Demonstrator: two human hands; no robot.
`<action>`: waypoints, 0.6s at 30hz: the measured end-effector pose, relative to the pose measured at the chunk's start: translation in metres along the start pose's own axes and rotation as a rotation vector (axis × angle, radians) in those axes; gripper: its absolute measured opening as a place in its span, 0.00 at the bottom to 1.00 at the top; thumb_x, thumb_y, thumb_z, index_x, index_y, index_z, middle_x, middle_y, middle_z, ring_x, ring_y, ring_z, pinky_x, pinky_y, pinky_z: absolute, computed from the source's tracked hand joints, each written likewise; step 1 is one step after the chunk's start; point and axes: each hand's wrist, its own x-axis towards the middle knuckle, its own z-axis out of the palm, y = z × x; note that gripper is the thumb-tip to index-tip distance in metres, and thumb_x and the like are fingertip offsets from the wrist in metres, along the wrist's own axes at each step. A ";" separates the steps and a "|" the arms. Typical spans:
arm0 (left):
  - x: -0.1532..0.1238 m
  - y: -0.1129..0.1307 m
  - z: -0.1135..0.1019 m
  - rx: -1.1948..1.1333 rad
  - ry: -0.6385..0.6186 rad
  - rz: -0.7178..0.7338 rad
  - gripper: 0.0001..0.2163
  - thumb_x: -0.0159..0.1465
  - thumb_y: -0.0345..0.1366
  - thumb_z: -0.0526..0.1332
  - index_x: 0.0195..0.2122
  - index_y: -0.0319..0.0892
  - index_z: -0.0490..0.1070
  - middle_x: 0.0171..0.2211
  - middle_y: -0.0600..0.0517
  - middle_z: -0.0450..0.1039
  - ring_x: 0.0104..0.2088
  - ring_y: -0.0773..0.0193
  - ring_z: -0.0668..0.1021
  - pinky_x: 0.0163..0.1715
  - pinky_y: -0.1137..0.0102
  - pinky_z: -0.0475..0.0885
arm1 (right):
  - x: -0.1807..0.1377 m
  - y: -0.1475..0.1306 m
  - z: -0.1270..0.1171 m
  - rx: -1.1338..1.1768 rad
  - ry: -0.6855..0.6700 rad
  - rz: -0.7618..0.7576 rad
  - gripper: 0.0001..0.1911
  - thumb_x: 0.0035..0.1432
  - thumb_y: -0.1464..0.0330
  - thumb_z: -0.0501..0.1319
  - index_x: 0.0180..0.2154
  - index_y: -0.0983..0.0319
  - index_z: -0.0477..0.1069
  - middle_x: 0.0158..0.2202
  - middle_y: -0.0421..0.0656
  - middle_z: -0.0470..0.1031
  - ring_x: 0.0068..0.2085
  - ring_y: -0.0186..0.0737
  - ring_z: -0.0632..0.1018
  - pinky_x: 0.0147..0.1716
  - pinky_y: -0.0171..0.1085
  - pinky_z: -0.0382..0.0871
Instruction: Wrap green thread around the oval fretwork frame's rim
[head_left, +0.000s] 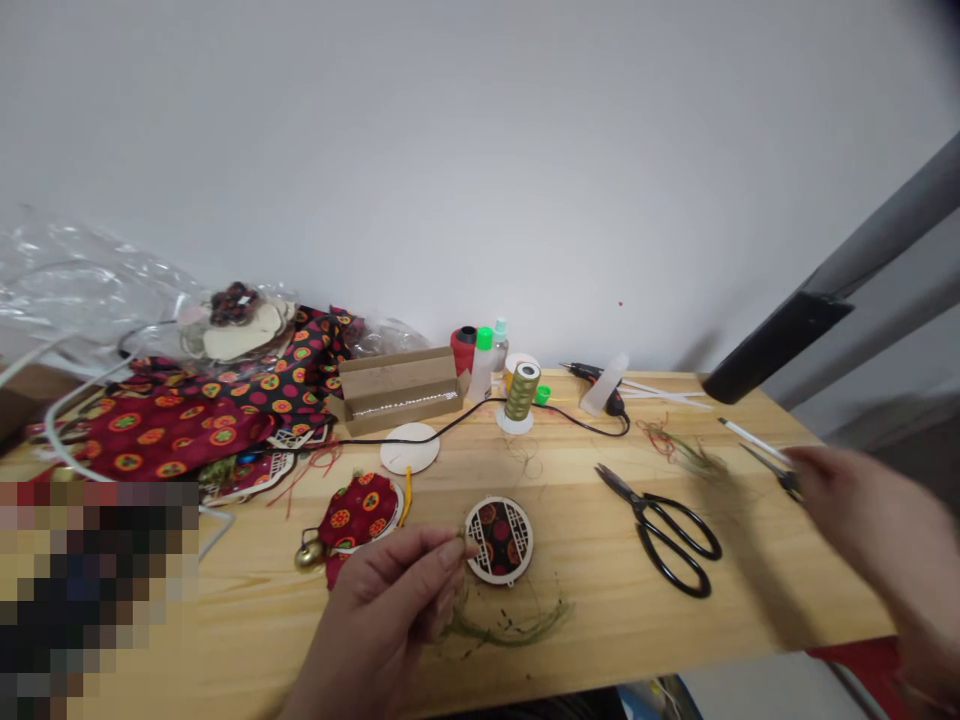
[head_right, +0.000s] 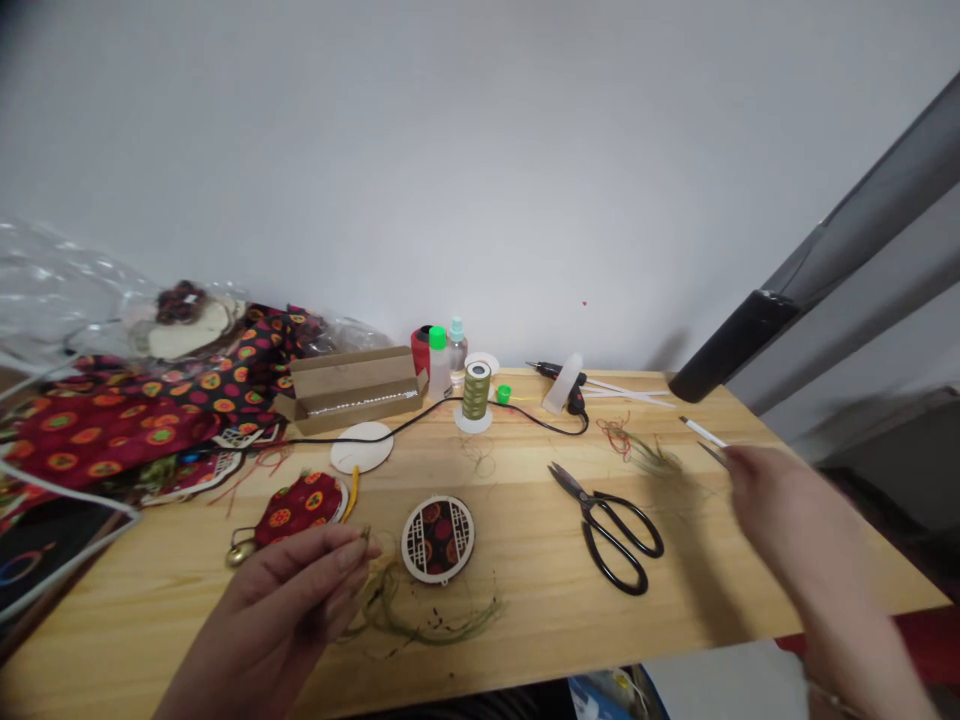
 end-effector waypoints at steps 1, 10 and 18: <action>0.000 -0.001 0.001 0.001 -0.011 -0.006 0.08 0.40 0.34 0.73 0.21 0.39 0.78 0.12 0.57 0.64 0.14 0.75 0.61 0.13 0.79 0.54 | -0.003 -0.015 0.020 -0.005 -0.126 -0.018 0.13 0.57 0.64 0.51 0.29 0.58 0.73 0.30 0.53 0.78 0.29 0.53 0.77 0.27 0.45 0.65; 0.007 -0.006 -0.003 0.073 -0.090 -0.036 0.09 0.45 0.37 0.72 0.23 0.36 0.78 0.14 0.55 0.65 0.15 0.77 0.60 0.14 0.80 0.50 | -0.038 -0.076 0.075 -0.075 -0.355 -0.233 0.13 0.59 0.67 0.50 0.33 0.62 0.72 0.33 0.49 0.74 0.36 0.49 0.75 0.33 0.42 0.68; 0.017 -0.012 -0.009 0.062 -0.075 -0.036 0.07 0.47 0.36 0.71 0.24 0.37 0.79 0.14 0.56 0.65 0.15 0.79 0.58 0.14 0.82 0.50 | -0.050 -0.049 0.077 -0.077 -0.447 -0.174 0.18 0.51 0.78 0.52 0.46 0.70 0.67 0.43 0.56 0.73 0.45 0.51 0.74 0.47 0.45 0.67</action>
